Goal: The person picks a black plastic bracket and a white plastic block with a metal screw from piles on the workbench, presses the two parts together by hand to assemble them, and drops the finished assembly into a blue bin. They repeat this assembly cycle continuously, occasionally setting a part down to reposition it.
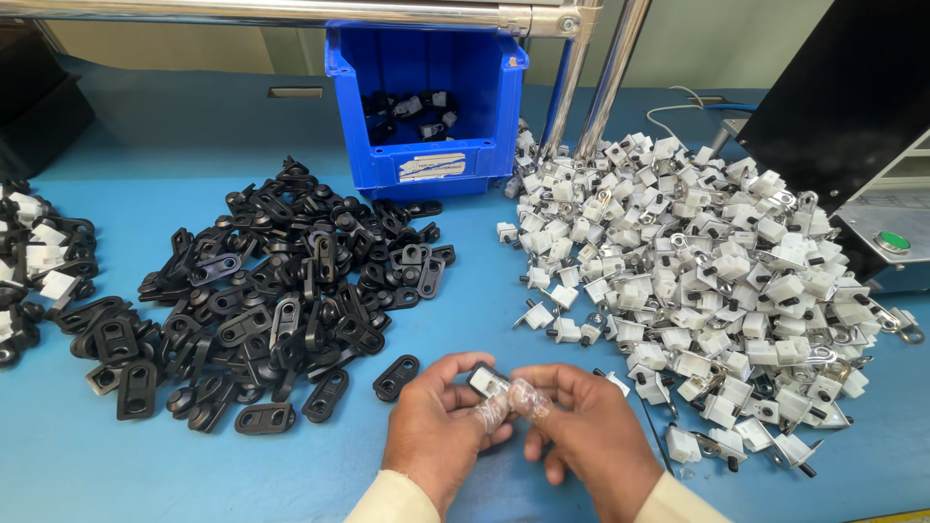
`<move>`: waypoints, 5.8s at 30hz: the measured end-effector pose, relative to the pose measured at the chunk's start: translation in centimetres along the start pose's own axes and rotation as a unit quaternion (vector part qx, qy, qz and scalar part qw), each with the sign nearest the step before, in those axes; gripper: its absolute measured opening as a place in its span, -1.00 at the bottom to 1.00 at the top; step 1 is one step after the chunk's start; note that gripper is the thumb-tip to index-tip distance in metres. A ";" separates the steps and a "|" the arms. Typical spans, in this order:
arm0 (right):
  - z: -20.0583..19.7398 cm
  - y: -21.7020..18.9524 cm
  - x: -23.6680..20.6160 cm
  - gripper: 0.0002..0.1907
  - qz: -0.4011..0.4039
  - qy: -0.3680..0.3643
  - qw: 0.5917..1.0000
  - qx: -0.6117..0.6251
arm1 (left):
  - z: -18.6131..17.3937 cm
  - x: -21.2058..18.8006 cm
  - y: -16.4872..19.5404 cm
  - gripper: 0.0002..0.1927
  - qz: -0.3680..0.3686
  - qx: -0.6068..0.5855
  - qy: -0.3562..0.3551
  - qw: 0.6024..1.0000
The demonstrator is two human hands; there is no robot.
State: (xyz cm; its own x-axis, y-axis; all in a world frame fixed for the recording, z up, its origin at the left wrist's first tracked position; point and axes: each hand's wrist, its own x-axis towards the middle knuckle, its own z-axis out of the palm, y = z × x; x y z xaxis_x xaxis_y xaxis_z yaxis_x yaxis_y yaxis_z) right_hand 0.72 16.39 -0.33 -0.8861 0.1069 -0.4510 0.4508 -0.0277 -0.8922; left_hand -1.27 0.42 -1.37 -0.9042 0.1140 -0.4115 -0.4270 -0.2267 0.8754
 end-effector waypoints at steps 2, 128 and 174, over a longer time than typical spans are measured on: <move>-0.2 -0.2 0.5 -0.78 0.028 -0.016 0.999 0.030 | 0.0 0.0 0.5 -0.61 0.003 0.021 -0.007 1.000; 1.4 -2.2 1.9 -0.67 0.053 0.062 0.996 0.038 | 0.3 -0.1 1.6 -0.74 -0.133 0.006 0.000 0.991; 2.4 0.9 -0.7 -0.61 -0.070 0.043 0.980 -0.179 | 0.5 0.7 0.4 -0.75 -0.162 -0.113 0.016 0.980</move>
State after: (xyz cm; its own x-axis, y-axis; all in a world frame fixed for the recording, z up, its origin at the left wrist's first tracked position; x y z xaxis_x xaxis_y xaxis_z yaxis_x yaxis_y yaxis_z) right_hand 1.47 13.90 -0.90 -0.9364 0.1693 -0.3075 0.3484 0.3416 -0.8728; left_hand -2.11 0.86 -1.18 -0.7184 0.1855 -0.6704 -0.6796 -0.3926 0.6197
